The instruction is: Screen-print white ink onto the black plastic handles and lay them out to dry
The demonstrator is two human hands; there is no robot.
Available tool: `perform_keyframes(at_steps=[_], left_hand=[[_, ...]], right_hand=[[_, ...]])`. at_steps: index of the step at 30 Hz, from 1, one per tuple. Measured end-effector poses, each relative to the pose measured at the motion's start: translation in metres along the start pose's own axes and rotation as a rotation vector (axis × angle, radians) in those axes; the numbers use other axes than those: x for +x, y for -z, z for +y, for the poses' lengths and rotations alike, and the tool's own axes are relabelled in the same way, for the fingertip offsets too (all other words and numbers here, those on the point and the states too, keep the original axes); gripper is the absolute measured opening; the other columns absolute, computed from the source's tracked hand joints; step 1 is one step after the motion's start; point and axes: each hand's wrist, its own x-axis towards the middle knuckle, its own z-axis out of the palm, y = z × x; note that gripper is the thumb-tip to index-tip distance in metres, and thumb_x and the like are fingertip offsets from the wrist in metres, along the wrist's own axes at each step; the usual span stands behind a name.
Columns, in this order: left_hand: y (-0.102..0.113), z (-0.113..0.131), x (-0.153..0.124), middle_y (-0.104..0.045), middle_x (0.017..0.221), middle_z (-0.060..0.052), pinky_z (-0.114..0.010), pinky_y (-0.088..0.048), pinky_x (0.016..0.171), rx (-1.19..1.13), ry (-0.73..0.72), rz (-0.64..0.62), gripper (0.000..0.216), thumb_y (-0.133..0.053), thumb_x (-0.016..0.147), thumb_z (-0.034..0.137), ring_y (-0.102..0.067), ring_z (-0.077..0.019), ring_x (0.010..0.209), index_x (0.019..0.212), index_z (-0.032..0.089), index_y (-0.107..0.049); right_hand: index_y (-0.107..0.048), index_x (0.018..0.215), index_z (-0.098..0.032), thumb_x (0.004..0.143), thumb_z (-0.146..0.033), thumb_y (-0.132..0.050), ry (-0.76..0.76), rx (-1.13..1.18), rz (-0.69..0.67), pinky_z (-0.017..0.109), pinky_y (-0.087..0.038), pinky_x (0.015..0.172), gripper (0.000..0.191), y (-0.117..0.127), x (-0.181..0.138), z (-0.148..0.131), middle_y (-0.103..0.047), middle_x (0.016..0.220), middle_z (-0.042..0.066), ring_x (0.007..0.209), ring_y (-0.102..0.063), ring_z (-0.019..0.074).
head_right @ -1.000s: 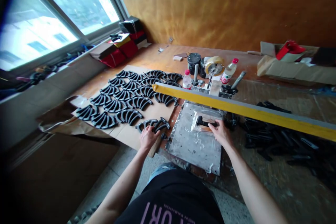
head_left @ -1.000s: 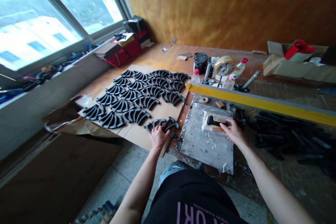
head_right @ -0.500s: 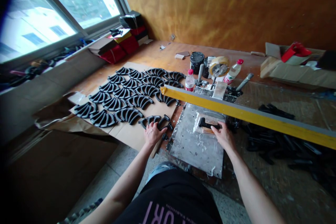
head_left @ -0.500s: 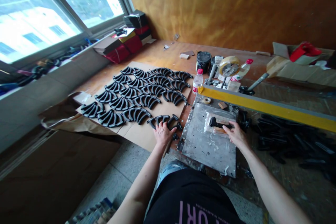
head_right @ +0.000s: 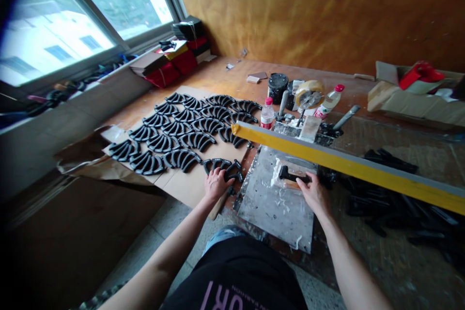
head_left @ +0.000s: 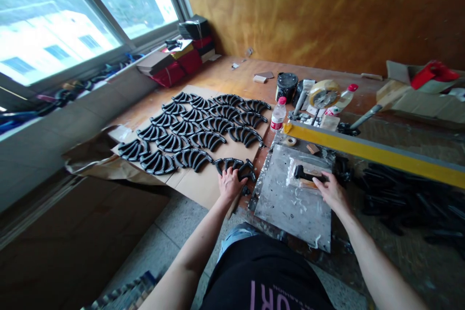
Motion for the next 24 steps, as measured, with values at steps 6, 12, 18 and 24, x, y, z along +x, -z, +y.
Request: perform_keyframes(at_steps=[6, 12, 18, 24], left_hand=[[0.003, 0.007, 0.032, -0.057, 0.128, -0.013, -0.048, -0.037, 0.099, -0.034, 0.030, 0.004, 0.054, -0.056, 0.081, 0.058, -0.048, -0.0334, 0.116, 0.119, 0.021, -0.062], [0.011, 0.009, 0.070, -0.054, 0.132, -0.017, -0.052, -0.037, 0.099, -0.073, 0.208, 0.007, 0.055, -0.050, 0.084, 0.058, -0.046, -0.0363, 0.121, 0.119, 0.017, -0.062], [0.008, 0.008, 0.076, -0.039, 0.149, -0.018, -0.056, -0.037, 0.100, -0.092, 0.239, 0.029, 0.059, -0.045, 0.086, 0.058, -0.034, -0.0411, 0.133, 0.126, 0.016, -0.057], [0.012, 0.013, 0.061, -0.036, 0.153, -0.017, -0.059, -0.033, 0.105, -0.176, 0.178, 0.103, 0.066, -0.047, 0.086, 0.059, -0.029, -0.0410, 0.139, 0.138, 0.019, -0.048]], right_hand=[[-0.049, 0.131, -0.019, 0.082, -0.063, -0.050, 0.005, 0.000, 0.000, 0.030, -0.047, 0.056, 0.065, -0.002, 0.001, 0.004, -0.069, 0.078, 0.004, 0.059, -0.062, 0.0195], [-0.050, 0.130, -0.018, 0.084, -0.060, -0.049, 0.008, -0.045, 0.010, 0.030, -0.046, 0.058, 0.062, 0.000, -0.003, -0.004, -0.070, 0.077, 0.004, 0.061, -0.063, 0.0199], [-0.049, 0.131, -0.019, 0.087, -0.055, -0.048, 0.002, -0.072, -0.005, 0.029, -0.047, 0.060, 0.056, 0.008, -0.011, -0.016, -0.071, 0.078, 0.003, 0.066, -0.065, 0.0205], [-0.053, 0.132, -0.021, 0.093, -0.045, -0.048, 0.214, -0.352, 0.158, 0.034, -0.050, 0.075, 0.045, 0.018, -0.024, -0.046, -0.073, 0.092, 0.010, 0.086, -0.068, 0.0249]])
